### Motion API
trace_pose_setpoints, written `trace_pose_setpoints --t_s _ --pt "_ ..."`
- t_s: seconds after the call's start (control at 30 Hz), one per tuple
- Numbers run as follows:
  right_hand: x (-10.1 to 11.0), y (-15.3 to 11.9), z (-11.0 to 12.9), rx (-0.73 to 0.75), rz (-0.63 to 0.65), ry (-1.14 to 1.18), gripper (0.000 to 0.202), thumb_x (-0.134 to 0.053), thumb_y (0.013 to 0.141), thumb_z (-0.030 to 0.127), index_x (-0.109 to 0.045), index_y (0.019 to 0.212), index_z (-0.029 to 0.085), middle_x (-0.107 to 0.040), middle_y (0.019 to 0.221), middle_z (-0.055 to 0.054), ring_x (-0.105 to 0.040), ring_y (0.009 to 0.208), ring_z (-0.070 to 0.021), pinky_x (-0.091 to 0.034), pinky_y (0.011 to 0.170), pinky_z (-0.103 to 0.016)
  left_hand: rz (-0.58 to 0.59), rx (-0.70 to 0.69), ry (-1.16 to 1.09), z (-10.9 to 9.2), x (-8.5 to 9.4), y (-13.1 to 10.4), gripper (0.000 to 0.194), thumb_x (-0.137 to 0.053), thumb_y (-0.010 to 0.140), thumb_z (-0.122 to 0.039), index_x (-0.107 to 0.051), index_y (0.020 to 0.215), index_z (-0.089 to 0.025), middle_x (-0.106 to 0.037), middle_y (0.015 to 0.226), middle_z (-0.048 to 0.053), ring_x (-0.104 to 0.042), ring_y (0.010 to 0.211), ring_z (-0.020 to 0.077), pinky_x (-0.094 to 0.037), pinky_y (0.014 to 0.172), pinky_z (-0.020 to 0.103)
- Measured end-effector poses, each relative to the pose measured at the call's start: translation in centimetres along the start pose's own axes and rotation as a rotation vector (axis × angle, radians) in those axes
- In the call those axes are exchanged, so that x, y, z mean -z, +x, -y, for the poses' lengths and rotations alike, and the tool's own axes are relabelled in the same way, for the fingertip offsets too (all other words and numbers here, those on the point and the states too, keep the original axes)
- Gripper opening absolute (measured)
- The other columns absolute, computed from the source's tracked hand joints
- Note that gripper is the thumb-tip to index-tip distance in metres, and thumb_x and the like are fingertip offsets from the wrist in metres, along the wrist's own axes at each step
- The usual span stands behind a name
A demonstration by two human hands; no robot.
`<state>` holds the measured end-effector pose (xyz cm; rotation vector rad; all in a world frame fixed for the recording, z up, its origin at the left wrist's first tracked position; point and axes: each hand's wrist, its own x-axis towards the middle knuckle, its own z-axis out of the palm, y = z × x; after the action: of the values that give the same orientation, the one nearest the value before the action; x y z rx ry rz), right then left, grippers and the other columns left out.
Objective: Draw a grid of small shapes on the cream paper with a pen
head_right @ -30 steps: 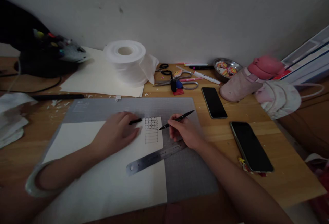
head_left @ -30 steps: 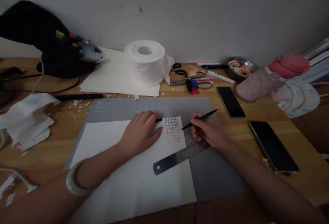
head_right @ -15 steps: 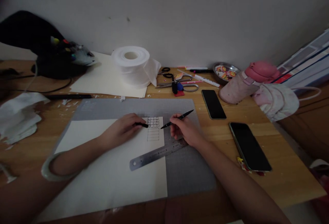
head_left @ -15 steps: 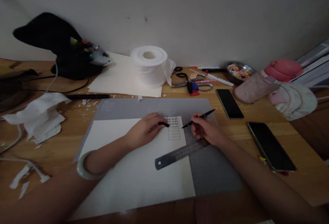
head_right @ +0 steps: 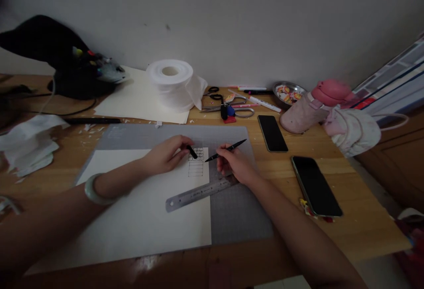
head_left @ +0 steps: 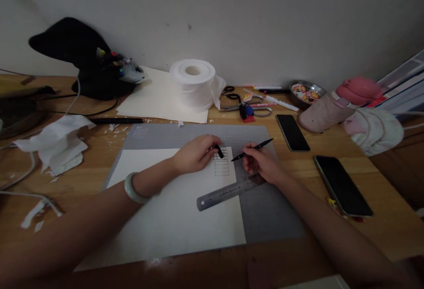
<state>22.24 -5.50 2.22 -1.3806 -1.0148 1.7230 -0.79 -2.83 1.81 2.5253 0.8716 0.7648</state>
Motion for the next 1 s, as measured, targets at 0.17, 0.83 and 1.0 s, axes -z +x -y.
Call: trace_pose_setpoints --t_s 0.17,0.83,1.0 --pt "-0.2 -0.1 0.1 -0.023 -0.007 -0.006 0.021 -0.062 0.068 0.036 -0.047 0.071 0.021 -0.054 0.045 0.007 -0.049 0.037 -0.0083 -0.035 0.031 -0.016 -0.013 -0.073 -0.094 1.2 -0.1 0.2 0.016 -0.039 0.093 -0.02 -0.054 0.097 -0.015 -0.061 0.087 0.006 -0.057 0.082 0.0168 -0.045 0.073 0.027" --pt "-0.1 0.0 0.5 -0.081 -0.023 -0.016 0.025 -0.064 0.066 0.037 -0.045 0.073 0.022 -0.054 0.045 0.006 -0.049 0.038 -0.009 -0.034 0.03 -0.016 0.024 -0.321 0.017 1.6 0.3 -0.2 0.024 -0.036 0.095 -0.018 -0.059 0.101 -0.014 -0.064 0.082 0.007 -0.059 0.076 0.0166 -0.047 0.069 0.027" --pt "-0.2 0.0 0.4 -0.07 -0.023 -0.03 0.025 -0.064 0.067 0.038 -0.046 0.073 0.022 -0.055 0.046 0.006 -0.05 0.039 -0.0093 -0.034 0.031 -0.016 -0.025 -0.414 0.096 1.5 0.4 -0.2 0.027 -0.034 0.092 -0.013 -0.059 0.102 -0.014 -0.066 0.083 0.008 -0.06 0.077 0.0179 -0.048 0.068 0.029"
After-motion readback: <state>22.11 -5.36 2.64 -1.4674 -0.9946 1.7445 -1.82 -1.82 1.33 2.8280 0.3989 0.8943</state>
